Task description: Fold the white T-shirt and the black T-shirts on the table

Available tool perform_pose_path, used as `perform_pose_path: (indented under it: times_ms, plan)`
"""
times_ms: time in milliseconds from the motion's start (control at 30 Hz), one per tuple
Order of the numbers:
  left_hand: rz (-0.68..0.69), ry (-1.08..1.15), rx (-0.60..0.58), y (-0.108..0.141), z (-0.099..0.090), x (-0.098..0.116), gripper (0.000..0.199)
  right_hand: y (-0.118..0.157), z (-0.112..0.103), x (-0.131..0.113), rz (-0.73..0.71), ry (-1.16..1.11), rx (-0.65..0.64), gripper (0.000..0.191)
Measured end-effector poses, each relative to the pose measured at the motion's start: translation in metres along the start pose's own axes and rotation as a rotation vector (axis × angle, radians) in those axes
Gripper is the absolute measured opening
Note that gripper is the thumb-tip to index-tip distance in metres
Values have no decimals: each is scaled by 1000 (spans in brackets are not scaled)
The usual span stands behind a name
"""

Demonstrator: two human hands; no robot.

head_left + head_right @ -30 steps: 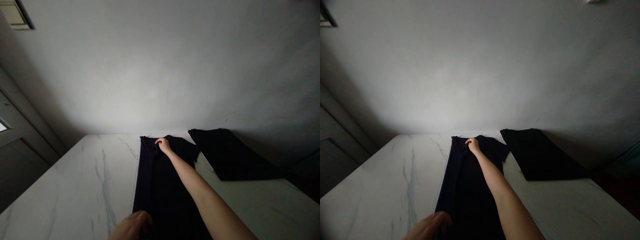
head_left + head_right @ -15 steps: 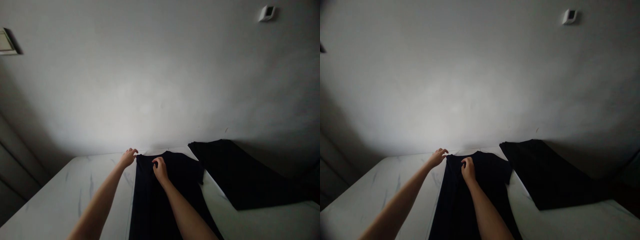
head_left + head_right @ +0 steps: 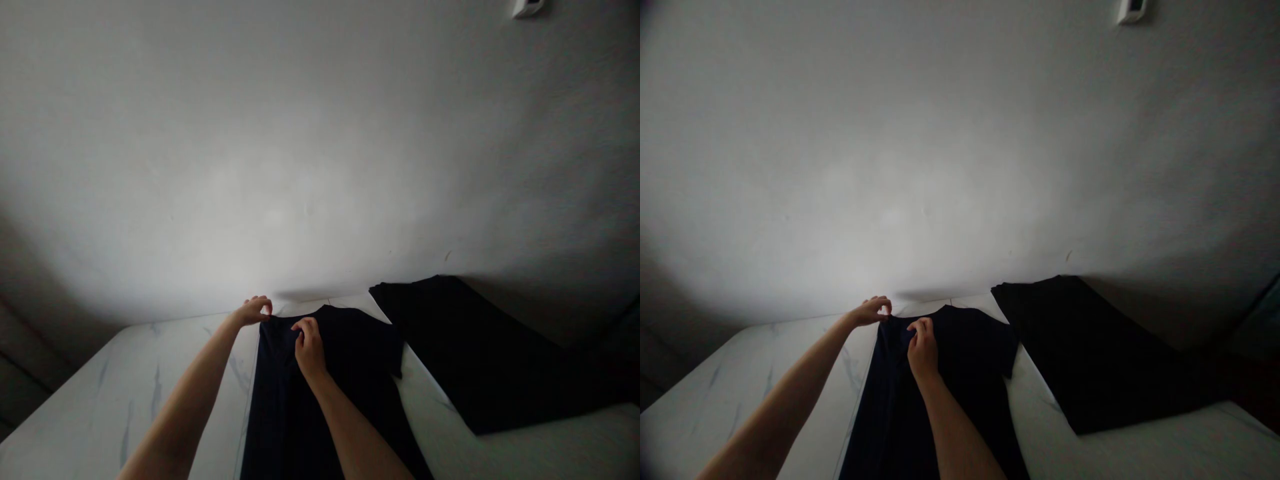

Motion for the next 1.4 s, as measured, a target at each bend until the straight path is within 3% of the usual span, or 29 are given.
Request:
perform_pose_path:
  times_ms: [167,700,867,1033,1267,1400]
  plan:
    - [22,57,12,-5,1,6,18,1,-2,-4,-15,29,-5,40]
    - [-31,122,167,-8,36,-4,17,1,-7,-2,-5,51,76,37]
    - [-85,76,325,2,32,-5,22,1,-7,0,-23,80,87,34]
    - [-180,12,536,35,29,4,31,2,-5,5,44,139,79,26]
    - [-88,-43,423,55,78,28,46,1,-2,1,3,127,2,29]
    - [-95,-68,369,53,89,27,52,0,-1,-2,-27,87,-27,30]
Point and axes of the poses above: each hand's wrist, its own y-axis away from the middle knuckle, its own z-axis out of the palm, x = y × z, the point moved 8 cm from there along -y, towards the middle knuckle, and after that the axes turned 2 degrees about y, right-handed, at the moved point
